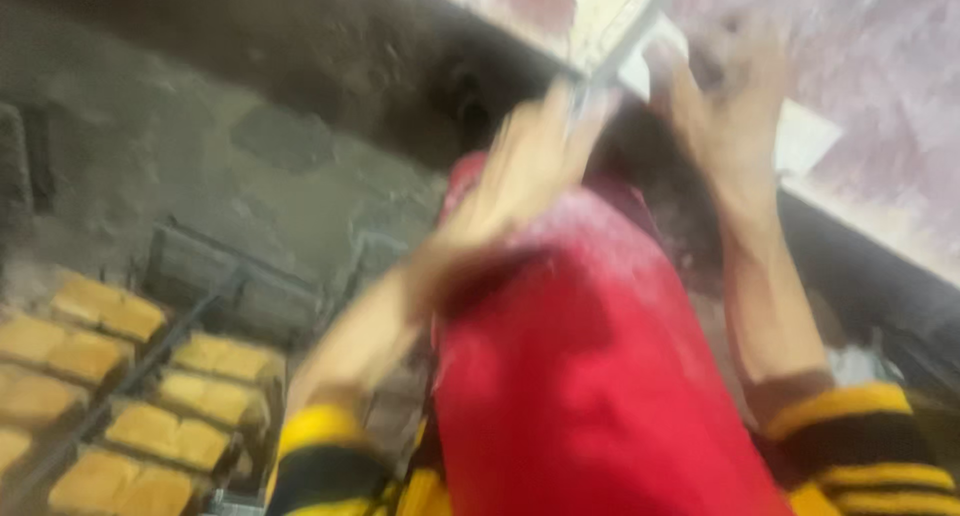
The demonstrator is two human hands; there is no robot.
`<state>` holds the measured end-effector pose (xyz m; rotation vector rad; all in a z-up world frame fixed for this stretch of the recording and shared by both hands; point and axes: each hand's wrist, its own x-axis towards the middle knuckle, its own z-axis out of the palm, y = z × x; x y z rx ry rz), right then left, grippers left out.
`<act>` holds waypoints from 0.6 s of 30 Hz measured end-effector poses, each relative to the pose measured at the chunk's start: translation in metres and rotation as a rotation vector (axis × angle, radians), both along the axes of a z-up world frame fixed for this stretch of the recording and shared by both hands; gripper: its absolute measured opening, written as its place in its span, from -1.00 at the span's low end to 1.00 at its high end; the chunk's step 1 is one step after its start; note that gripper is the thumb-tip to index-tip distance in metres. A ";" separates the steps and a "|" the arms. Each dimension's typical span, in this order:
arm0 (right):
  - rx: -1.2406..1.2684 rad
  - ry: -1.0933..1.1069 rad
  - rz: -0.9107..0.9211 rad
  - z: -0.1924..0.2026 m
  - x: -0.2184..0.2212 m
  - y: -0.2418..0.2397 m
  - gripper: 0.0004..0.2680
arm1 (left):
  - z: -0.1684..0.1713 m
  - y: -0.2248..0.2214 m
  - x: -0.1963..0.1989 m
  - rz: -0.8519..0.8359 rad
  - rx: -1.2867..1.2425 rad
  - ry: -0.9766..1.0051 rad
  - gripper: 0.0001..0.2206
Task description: The person uses a long knife to cut dough into small strips, then tosses and spreads the dough strips by hand on a floured table before moving them onto a baking tray.
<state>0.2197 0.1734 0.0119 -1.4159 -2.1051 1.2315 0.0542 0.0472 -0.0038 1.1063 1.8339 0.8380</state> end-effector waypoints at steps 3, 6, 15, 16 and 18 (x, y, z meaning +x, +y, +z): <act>0.451 -0.100 0.270 0.002 0.003 0.004 -0.88 | 0.046 -0.043 0.008 -0.013 0.171 0.157 -0.69; 0.403 0.020 0.280 -0.004 0.009 0.000 -0.88 | 0.051 -0.052 0.011 -0.106 0.033 0.412 -0.69; 0.307 -0.143 0.216 -0.008 0.015 0.001 -0.86 | -0.009 0.006 0.013 -0.013 -0.211 -0.159 -0.63; 0.285 -0.149 0.212 -0.006 0.020 -0.002 -0.84 | -0.005 0.001 0.014 0.017 -0.166 -0.164 -0.64; 0.272 -0.124 0.178 -0.011 0.017 0.000 -0.80 | 0.007 -0.014 0.002 0.042 -0.041 -0.134 -0.66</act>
